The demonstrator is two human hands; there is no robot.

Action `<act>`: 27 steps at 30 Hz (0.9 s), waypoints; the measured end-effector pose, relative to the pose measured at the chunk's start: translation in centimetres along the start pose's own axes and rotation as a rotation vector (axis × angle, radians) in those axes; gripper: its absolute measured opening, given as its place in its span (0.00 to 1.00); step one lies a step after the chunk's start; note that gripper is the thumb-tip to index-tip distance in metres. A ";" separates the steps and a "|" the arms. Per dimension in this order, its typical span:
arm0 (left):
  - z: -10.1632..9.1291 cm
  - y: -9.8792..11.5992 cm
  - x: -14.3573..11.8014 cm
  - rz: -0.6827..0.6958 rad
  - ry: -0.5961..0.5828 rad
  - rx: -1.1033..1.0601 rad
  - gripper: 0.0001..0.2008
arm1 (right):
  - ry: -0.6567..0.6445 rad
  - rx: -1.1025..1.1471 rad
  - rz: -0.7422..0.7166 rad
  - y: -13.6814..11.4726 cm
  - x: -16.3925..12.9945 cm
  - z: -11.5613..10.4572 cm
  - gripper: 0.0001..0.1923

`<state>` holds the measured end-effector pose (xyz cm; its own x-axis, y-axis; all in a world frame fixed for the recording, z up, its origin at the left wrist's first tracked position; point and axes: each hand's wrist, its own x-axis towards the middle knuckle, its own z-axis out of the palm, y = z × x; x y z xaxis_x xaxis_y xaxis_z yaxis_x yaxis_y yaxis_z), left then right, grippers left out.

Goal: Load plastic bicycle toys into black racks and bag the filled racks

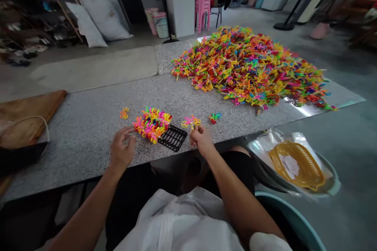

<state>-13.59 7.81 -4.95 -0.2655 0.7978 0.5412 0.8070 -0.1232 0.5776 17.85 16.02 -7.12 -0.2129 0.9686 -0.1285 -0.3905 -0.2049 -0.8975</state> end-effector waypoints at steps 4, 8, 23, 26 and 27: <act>-1.7 3.1 -0.3 -0.116 0.049 -0.138 0.14 | -0.013 -0.112 -0.119 -0.4 -0.4 1.5 0.26; -2.4 8.3 0.3 -0.428 -0.308 -0.580 0.25 | -0.220 -0.262 -0.141 -1.7 -2.6 2.8 0.24; -0.3 9.1 0.1 -0.538 -0.596 -0.731 0.22 | -0.474 -0.255 0.204 0.3 -5.0 4.2 0.22; -0.8 5.8 0.9 -0.464 -0.249 -0.481 0.18 | -0.244 -0.411 0.158 1.1 -3.3 3.8 0.19; -0.7 4.4 1.3 -0.448 -0.129 -0.387 0.17 | -0.165 -0.486 0.147 1.3 -2.7 3.8 0.17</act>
<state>-10.75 7.83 -1.27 -0.4491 0.8840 0.1293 0.3746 0.0549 0.9256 14.53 12.63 -6.35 -0.3873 0.8916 -0.2348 0.1054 -0.2102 -0.9720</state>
